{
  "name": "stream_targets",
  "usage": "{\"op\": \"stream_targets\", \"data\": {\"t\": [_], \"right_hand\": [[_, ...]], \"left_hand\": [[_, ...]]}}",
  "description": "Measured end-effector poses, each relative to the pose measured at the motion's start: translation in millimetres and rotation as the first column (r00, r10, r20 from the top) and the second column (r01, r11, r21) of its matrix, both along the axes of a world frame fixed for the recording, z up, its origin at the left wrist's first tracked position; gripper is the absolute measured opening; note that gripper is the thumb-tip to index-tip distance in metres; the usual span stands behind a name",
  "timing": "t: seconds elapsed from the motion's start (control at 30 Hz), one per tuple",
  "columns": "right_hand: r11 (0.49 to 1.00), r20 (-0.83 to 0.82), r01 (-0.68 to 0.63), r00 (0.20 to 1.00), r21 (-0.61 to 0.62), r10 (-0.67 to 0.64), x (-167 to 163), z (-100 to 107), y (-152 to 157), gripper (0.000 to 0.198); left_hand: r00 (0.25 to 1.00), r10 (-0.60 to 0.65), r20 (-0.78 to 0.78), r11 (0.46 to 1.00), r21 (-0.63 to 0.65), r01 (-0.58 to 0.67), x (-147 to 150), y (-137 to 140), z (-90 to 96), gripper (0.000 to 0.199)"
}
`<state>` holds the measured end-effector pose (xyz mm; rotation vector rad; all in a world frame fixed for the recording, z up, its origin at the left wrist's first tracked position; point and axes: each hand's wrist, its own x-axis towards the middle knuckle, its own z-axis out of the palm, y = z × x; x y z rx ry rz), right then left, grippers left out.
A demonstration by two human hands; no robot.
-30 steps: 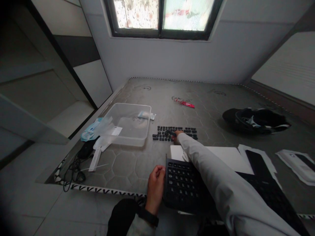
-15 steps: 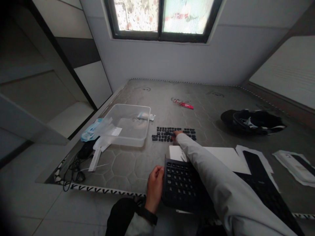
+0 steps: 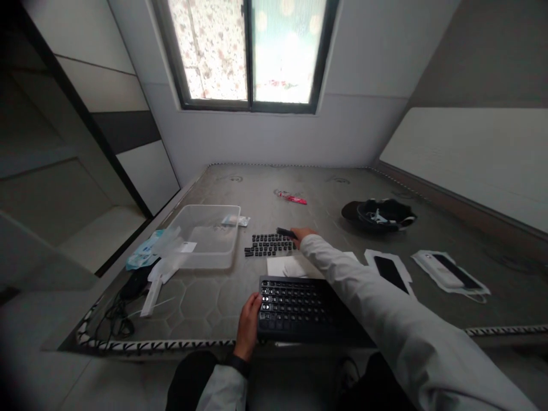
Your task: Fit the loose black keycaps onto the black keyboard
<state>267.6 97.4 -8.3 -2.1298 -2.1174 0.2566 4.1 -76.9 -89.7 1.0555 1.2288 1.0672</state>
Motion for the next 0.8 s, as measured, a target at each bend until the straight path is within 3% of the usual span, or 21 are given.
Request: {"op": "stream_targets", "data": {"t": [0.13,0.23,0.33,0.4,0.47,0.57,0.67,0.73,0.8], "right_hand": [[1.000,0.088,0.000,0.996,0.021,-0.002,21,31,-56,0.021],[0.998,0.054,0.016,0.998,0.063,-0.020,32,42,-101,0.022],[0.982,-0.121,0.119,0.987,0.146,-0.101,39,42,-142,0.026],[0.961,-0.334,0.215,0.931,0.177,-0.147,41,36,-167,0.037],[0.939,-0.620,0.305,0.770,0.156,-0.148,39,29,-187,0.051],[0.927,-0.945,0.363,0.327,0.099,-0.027,29,16,-213,0.059],[0.920,-0.988,0.383,-0.095,0.079,0.124,9,5,-229,0.055],[0.923,-0.949,0.381,-0.272,0.047,0.160,-6,-2,-234,0.052],[0.932,-0.915,0.363,-0.373,0.008,0.153,-21,-7,-235,0.050]], "left_hand": [[0.999,0.038,0.035,0.999,-0.010,-0.037,-1,-6,-7.3,0.058],[0.998,0.054,0.044,0.998,0.021,-0.055,-1,-12,-10.0,0.058],[0.998,0.048,0.034,0.998,0.036,-0.049,-3,-19,-9.4,0.058],[0.999,0.041,0.019,0.998,0.045,-0.042,-4,-25,-9.4,0.057],[0.999,0.037,-0.004,0.998,0.051,-0.037,-5,-30,-11.3,0.056],[0.998,0.041,-0.052,0.998,0.048,-0.039,-6,-35,-17.9,0.056],[0.994,0.042,-0.105,0.998,0.053,-0.037,-6,-38,-24.7,0.058],[0.990,0.035,-0.135,0.997,0.070,-0.025,-6,-41,-27.3,0.060],[0.986,0.027,-0.162,0.995,0.100,-0.011,-7,-45,-27.8,0.063]]}}
